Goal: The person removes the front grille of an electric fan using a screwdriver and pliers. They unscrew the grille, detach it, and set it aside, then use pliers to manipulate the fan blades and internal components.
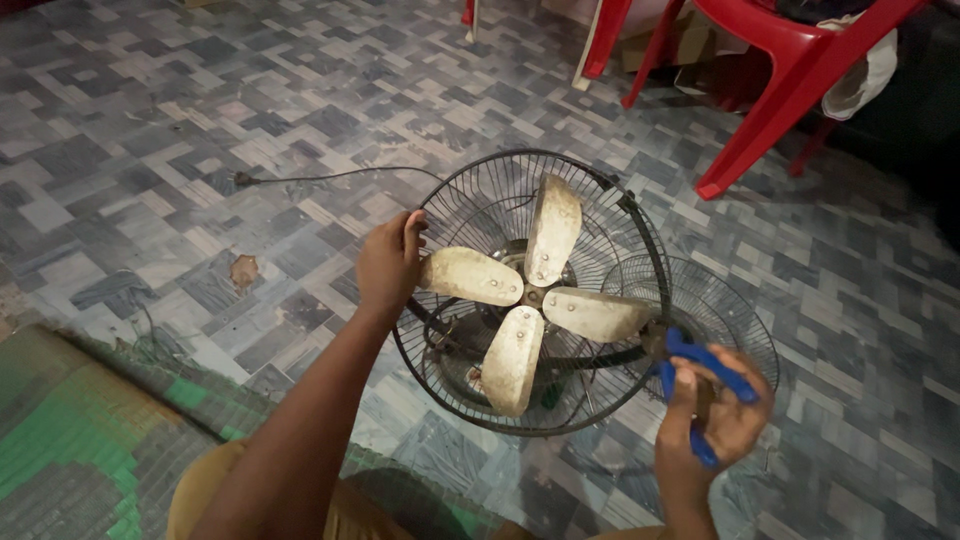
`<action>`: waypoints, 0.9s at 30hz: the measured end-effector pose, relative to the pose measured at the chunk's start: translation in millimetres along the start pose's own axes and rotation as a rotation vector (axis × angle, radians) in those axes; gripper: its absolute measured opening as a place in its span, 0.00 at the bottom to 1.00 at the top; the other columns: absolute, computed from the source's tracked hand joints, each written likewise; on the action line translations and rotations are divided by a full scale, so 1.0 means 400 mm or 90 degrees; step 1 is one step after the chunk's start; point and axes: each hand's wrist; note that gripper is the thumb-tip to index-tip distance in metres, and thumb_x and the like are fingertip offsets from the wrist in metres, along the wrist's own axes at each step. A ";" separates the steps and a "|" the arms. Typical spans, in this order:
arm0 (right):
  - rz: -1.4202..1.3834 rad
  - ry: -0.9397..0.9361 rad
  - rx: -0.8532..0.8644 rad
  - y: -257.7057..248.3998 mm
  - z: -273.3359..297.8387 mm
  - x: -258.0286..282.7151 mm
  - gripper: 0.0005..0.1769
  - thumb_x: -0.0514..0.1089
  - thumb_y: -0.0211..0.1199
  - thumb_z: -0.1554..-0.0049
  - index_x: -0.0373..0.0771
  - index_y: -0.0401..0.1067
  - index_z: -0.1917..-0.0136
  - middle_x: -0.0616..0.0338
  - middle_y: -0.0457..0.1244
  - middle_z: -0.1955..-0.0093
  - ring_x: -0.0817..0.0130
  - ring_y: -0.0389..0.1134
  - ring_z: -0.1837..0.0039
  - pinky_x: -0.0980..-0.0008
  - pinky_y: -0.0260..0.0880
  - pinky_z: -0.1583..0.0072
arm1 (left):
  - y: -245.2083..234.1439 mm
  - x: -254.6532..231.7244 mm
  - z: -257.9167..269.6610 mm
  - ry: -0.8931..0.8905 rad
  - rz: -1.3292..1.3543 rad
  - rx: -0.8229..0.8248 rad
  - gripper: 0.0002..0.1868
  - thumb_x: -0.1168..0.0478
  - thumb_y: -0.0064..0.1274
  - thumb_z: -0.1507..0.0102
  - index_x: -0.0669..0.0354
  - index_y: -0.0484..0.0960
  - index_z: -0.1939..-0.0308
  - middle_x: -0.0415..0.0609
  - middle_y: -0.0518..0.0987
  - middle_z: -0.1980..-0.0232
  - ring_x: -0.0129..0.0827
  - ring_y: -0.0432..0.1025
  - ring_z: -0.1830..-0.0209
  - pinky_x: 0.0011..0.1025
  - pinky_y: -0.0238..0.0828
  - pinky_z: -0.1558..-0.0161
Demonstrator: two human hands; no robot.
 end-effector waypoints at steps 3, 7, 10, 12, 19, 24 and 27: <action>0.072 -0.016 -0.006 0.002 -0.015 0.002 0.17 0.35 0.59 0.32 0.31 0.59 0.32 0.49 0.59 0.36 0.63 0.67 0.38 0.65 0.72 0.34 | 0.000 0.000 0.000 -0.003 0.003 0.004 0.20 0.47 0.43 0.28 0.57 0.84 0.59 0.49 0.84 0.67 0.42 0.80 0.66 0.40 0.72 0.65; 0.199 -0.122 -0.003 0.018 -0.044 0.006 0.11 0.40 0.58 0.28 0.32 0.63 0.38 0.50 0.60 0.39 0.61 0.66 0.38 0.60 0.68 0.30 | 0.000 0.001 -0.005 -0.015 -0.010 0.012 0.21 0.47 0.43 0.28 0.57 0.84 0.60 0.49 0.84 0.69 0.43 0.80 0.66 0.40 0.72 0.64; 0.054 -0.120 -0.015 0.042 -0.057 0.005 0.12 0.42 0.56 0.26 0.30 0.64 0.39 0.53 0.60 0.42 0.64 0.67 0.38 0.56 0.70 0.24 | 0.001 0.008 -0.004 -0.008 0.000 0.019 0.21 0.47 0.42 0.28 0.57 0.84 0.58 0.50 0.84 0.68 0.45 0.80 0.66 0.40 0.72 0.64; 0.024 -0.070 -0.014 0.047 -0.062 0.007 0.12 0.44 0.54 0.28 0.31 0.63 0.41 0.51 0.62 0.42 0.62 0.67 0.36 0.57 0.69 0.26 | 0.003 0.011 -0.003 -0.003 0.001 0.017 0.21 0.47 0.42 0.28 0.57 0.84 0.58 0.50 0.85 0.67 0.45 0.80 0.66 0.40 0.72 0.64; -0.005 -0.059 -0.004 0.052 -0.104 -0.014 0.20 0.51 0.51 0.24 0.29 0.63 0.45 0.51 0.62 0.48 0.65 0.67 0.45 0.61 0.72 0.37 | -0.001 -0.001 -0.006 -0.036 -0.001 0.031 0.21 0.47 0.42 0.28 0.56 0.84 0.57 0.49 0.85 0.66 0.43 0.81 0.65 0.40 0.73 0.65; 0.039 -0.017 0.004 0.061 -0.140 -0.031 0.25 0.56 0.45 0.23 0.31 0.64 0.47 0.51 0.63 0.51 0.66 0.68 0.48 0.66 0.73 0.42 | -0.005 -0.007 -0.002 -0.040 -0.014 0.026 0.21 0.45 0.42 0.28 0.55 0.84 0.59 0.48 0.85 0.67 0.43 0.81 0.65 0.40 0.73 0.64; 0.028 -0.003 0.027 0.060 -0.176 -0.043 0.27 0.58 0.45 0.22 0.31 0.65 0.48 0.50 0.64 0.51 0.65 0.69 0.49 0.66 0.74 0.43 | -0.003 -0.008 -0.005 -0.031 -0.017 0.018 0.22 0.45 0.42 0.28 0.55 0.85 0.59 0.48 0.85 0.67 0.43 0.80 0.66 0.40 0.73 0.64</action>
Point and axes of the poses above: each hand's wrist, its own z-axis away from the middle knuckle, its own y-axis out of the palm, x = y × z
